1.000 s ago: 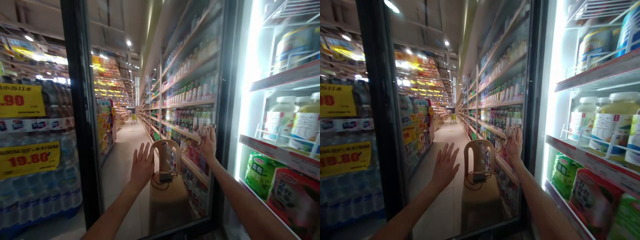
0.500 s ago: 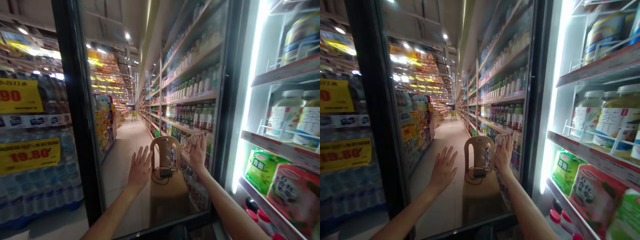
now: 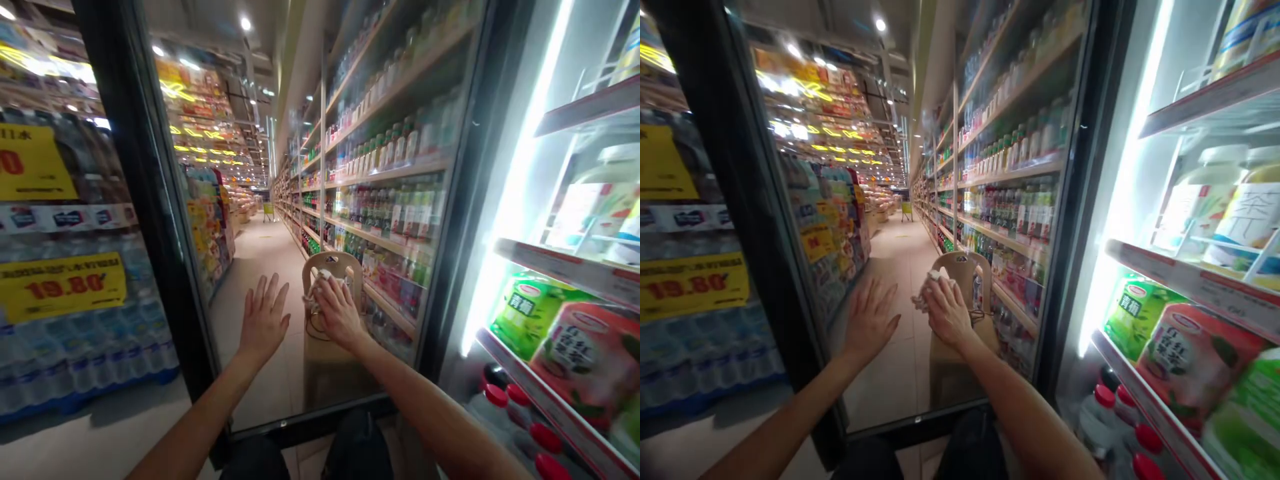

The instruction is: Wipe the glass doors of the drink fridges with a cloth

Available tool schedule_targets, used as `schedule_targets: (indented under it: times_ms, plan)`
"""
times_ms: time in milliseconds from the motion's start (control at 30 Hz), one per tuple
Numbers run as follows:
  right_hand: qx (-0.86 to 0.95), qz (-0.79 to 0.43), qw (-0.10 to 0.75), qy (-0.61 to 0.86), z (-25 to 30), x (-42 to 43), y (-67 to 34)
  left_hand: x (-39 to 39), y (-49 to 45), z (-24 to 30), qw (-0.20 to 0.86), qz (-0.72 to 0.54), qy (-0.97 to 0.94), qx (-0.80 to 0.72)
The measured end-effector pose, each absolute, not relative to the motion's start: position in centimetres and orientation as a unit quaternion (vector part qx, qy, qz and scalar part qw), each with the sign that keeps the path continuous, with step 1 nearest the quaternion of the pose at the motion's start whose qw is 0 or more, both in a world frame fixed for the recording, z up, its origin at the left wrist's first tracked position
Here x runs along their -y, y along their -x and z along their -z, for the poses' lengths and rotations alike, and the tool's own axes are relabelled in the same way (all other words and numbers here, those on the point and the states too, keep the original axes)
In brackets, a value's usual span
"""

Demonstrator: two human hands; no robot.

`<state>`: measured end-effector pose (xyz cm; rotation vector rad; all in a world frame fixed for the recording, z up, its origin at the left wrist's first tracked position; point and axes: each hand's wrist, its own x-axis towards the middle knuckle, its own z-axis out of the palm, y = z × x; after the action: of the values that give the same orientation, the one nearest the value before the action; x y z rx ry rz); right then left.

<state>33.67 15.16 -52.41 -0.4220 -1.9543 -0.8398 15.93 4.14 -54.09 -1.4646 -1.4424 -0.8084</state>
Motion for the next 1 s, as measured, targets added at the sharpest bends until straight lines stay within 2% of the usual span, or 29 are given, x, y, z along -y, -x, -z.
schedule_targets:
  times_ms: [67,167,233,367,433,567,633,800,833,933,1000]
  plan:
    - [0.799,0.346,0.462,0.169,51.5,-15.1,-33.4,-4.0,-15.4,54.0,0.454,0.330,0.588,0.582]
    - [0.750,0.317,0.519,0.260,48.6,-15.7,-33.3,-3.7,-14.7,53.5,0.457,0.341,0.574,0.587]
    - [0.736,0.303,0.529,0.294,47.9,-15.8,-33.2,-3.6,-14.4,53.3,0.458,0.345,0.570,0.588]
    - [0.814,0.363,0.426,0.157,50.4,-15.3,-33.2,-3.3,-14.1,53.3,0.461,0.346,0.572,0.583]
    - [0.818,0.385,0.409,0.121,50.6,-15.3,-33.3,-3.3,-13.9,53.5,0.460,0.348,0.575,0.580]
    - [0.736,0.343,0.534,0.236,46.7,-16.0,-32.7,-3.4,-13.8,53.7,0.465,0.348,0.571,0.580]
    - [0.723,0.329,0.557,0.245,45.8,-16.0,-32.1,-3.4,-13.9,53.7,0.471,0.343,0.568,0.581]
    - [0.815,0.403,0.414,0.047,47.2,-15.6,-31.9,-3.4,-13.7,53.7,0.489,0.332,0.568,0.573]
    - [0.809,0.397,0.427,0.068,47.0,-15.8,-32.1,-3.4,-13.6,53.7,0.486,0.332,0.569,0.574]
    - [0.743,0.337,0.533,0.225,45.3,-16.1,-32.4,-3.3,-13.7,53.7,0.471,0.337,0.572,0.581]
    - [0.727,0.321,0.546,0.265,45.4,-15.8,-32.2,-3.2,-14.0,53.6,0.465,0.347,0.571,0.581]
